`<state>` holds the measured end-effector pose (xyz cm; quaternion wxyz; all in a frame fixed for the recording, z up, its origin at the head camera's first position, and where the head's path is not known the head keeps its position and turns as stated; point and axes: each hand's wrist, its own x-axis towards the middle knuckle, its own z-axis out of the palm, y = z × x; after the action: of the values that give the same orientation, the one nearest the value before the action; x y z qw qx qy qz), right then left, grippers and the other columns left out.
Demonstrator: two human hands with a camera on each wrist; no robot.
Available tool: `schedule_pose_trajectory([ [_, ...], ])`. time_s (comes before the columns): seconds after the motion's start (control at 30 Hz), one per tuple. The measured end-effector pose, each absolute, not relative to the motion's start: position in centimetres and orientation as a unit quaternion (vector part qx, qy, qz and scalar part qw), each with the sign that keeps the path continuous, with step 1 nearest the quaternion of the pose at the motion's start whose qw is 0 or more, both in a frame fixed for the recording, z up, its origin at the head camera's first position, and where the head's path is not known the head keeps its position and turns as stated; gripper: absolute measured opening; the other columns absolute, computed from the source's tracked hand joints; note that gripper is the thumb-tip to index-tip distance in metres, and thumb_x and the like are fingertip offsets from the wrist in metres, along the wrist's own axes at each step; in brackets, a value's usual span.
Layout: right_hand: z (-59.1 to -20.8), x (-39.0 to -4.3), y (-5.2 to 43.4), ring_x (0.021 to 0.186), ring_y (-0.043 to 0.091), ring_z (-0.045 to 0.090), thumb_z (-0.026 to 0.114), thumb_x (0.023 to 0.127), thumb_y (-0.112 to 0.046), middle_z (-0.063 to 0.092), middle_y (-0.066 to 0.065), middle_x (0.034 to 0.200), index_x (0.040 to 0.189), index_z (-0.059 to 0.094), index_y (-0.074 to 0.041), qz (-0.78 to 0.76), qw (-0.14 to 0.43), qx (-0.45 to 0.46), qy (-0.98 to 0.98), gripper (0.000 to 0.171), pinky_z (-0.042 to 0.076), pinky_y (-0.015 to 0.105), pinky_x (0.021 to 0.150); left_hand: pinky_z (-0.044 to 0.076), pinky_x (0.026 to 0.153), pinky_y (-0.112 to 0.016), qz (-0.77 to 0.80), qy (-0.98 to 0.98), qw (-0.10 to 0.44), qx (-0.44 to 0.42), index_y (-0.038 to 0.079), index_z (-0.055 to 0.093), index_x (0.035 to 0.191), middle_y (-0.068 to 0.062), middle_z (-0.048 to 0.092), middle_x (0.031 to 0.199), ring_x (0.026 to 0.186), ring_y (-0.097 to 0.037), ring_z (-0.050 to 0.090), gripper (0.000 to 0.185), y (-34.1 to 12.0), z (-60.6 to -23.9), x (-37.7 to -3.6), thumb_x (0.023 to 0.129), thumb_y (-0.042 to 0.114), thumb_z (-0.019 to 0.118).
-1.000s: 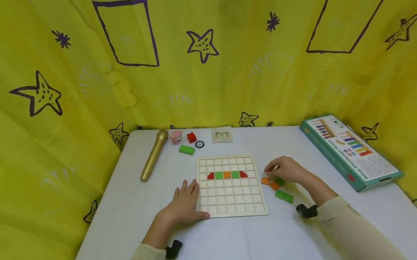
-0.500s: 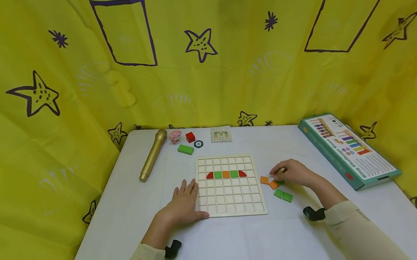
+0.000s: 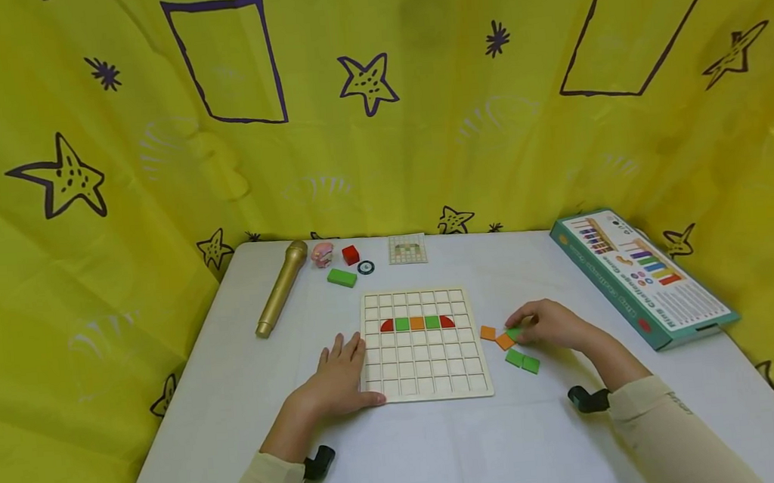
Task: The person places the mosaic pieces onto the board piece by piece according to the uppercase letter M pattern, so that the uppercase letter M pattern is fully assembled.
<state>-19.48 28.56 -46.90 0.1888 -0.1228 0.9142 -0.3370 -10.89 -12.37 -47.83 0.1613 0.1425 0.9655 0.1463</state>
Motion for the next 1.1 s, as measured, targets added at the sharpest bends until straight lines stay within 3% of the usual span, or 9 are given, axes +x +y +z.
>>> schedule_pose_trajectory([
  [0.3,-47.29,-19.59,28.85,0.091,0.024,0.054,0.079,0.084,-0.006,0.068,0.006,0.11,0.112,0.075,-0.006,-0.332,0.197,-0.133,0.913,0.028,0.049,0.036,0.078,0.013,0.119,-0.059,0.147,0.966,0.163,0.139,-0.002,0.026,0.157,-0.017,0.019,0.165,0.152,-0.042,0.006,0.108,-12.35,-47.86,-10.9,0.082,0.058,0.076],
  [0.73,-47.43,-19.86,28.87,0.082,0.023,0.054,0.082,0.082,-0.006,0.062,0.006,0.096,0.104,0.067,-0.005,-0.346,0.209,-0.131,0.905,0.026,0.049,0.034,0.072,0.012,0.119,-0.059,0.146,0.966,0.163,0.134,-0.002,0.026,0.157,-0.016,0.02,0.165,0.152,-0.042,0.006,0.109,-12.22,-47.84,-10.9,0.081,0.058,0.077],
  [1.1,-46.99,-19.72,29.29,0.089,0.023,0.056,0.074,0.091,-0.011,0.068,0.005,0.101,0.109,0.072,-0.001,-0.346,0.212,-0.14,0.903,0.021,0.05,0.036,0.08,0.013,0.119,-0.059,0.142,0.966,0.163,0.139,-0.001,0.026,0.157,-0.016,0.02,0.165,0.152,-0.042,0.006,0.11,-12.42,-48.29,-11.1,0.081,0.06,0.075],
])
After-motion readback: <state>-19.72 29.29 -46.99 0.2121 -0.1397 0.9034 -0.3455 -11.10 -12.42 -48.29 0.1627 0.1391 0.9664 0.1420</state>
